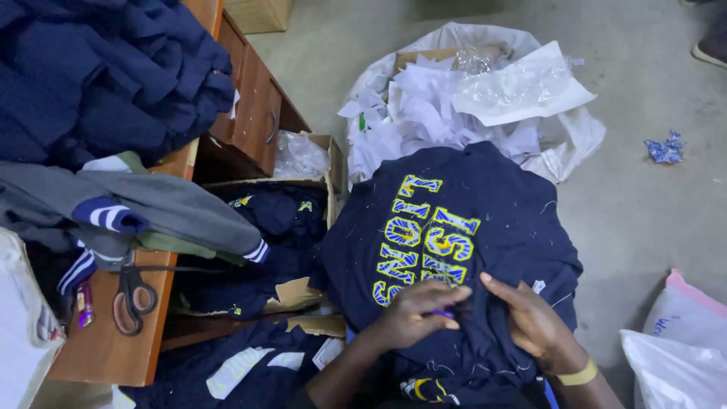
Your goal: Manually removing embroidery stabilizer from a shirt using a needle and fingers.
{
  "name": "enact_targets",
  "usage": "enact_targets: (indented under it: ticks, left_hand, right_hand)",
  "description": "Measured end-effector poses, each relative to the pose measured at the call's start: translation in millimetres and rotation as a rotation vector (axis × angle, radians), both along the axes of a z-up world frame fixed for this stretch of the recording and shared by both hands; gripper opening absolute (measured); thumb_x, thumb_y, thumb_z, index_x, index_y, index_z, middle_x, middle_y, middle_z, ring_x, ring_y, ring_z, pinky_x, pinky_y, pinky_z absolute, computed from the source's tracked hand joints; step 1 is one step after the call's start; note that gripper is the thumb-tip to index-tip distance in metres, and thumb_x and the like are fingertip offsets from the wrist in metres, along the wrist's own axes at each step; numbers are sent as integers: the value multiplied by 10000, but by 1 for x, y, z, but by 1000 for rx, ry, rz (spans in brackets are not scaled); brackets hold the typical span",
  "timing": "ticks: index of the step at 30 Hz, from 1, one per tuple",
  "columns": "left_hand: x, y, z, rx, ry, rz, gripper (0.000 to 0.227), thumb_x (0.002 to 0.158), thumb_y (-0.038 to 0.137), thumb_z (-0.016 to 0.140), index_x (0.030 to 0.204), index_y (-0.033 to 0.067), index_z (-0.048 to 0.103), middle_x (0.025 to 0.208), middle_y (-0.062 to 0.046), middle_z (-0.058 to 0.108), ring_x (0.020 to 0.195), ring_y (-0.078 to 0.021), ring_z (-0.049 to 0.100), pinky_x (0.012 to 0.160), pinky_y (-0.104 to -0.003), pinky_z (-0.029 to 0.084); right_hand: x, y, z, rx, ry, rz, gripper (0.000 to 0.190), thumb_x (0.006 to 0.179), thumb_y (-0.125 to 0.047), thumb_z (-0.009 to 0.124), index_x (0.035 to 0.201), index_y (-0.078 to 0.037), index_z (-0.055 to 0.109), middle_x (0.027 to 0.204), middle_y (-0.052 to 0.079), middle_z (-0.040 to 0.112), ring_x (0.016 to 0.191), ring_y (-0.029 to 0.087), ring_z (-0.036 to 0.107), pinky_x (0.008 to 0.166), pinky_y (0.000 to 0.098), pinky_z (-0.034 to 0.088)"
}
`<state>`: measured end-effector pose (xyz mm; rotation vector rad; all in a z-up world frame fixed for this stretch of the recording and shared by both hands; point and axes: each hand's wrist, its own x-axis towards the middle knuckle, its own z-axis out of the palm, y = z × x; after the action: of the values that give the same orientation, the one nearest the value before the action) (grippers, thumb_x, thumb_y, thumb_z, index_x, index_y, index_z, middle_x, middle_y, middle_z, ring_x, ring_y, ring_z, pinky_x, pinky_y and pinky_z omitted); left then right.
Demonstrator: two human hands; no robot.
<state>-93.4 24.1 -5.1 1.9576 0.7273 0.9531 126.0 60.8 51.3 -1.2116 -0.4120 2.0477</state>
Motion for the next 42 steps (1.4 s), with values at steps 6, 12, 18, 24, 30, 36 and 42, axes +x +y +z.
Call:
enact_targets:
  ticks: [6, 12, 18, 24, 30, 36, 42]
  left_hand:
    - [-8, 6, -1, 93, -91, 425, 369, 873, 84, 877, 1220, 144, 767, 1171, -54, 788, 1076, -226, 741, 1001, -373, 522]
    - [13, -1, -10, 224, 10, 437, 415, 952, 85, 818, 1329, 223, 717, 1184, -23, 727, 1067, -265, 682, 1000, -431, 480]
    - [7, 6, -3, 145, -1, 445, 349, 924, 112, 837, 1262, 155, 760, 1128, -48, 719, 1033, -257, 684, 996, -405, 513]
    - [11, 16, -15, 246, 41, 591, 313, 921, 135, 864, 1219, 163, 774, 1050, -41, 724, 937, -230, 687, 902, -397, 521]
    - [8, 18, -5, 296, 152, 506, 462, 924, 379, 838, 1299, 138, 718, 1138, -72, 697, 1007, -264, 675, 934, -441, 516]
    - [10, 20, -18, 290, 49, 580, 548, 823, 155, 968, 1310, 205, 721, 1069, -35, 745, 901, -225, 701, 834, -370, 552]
    - [7, 21, -19, 252, 12, 490, 452, 857, 164, 949, 1250, 259, 747, 1107, 29, 751, 962, -206, 726, 898, -389, 500]
  right_hand:
    - [-22, 9, 34, -178, -23, -204, 466, 1059, -101, 420, 1407, 186, 537, 1401, 338, 604, 1292, 443, 579, 1211, 568, 434]
    - [3, -3, -40, 235, -198, 9, 309, 985, -199, 760, 723, -144, 606, 755, -60, 624, 687, 88, 572, 594, 364, 517]
    - [-13, 8, 5, -21, -163, -139, 423, 950, -87, 601, 1249, 203, 676, 1289, 303, 739, 1148, 379, 704, 1108, 529, 556]
    - [-5, 7, -19, 150, -302, -55, 400, 943, -143, 649, 1221, 128, 743, 1264, 196, 787, 1157, 287, 740, 1113, 456, 587]
    - [-9, 6, -15, 160, -266, -150, 389, 928, -109, 660, 1213, 147, 721, 1255, 233, 776, 1138, 316, 740, 1070, 489, 611]
    - [-10, 6, -13, 94, -259, -149, 483, 914, -113, 625, 1342, 109, 652, 1368, 231, 730, 1239, 370, 712, 1129, 506, 572]
    - [-7, 6, -20, 106, -307, -142, 411, 928, -103, 651, 1266, 125, 706, 1299, 191, 756, 1192, 295, 712, 1124, 463, 571]
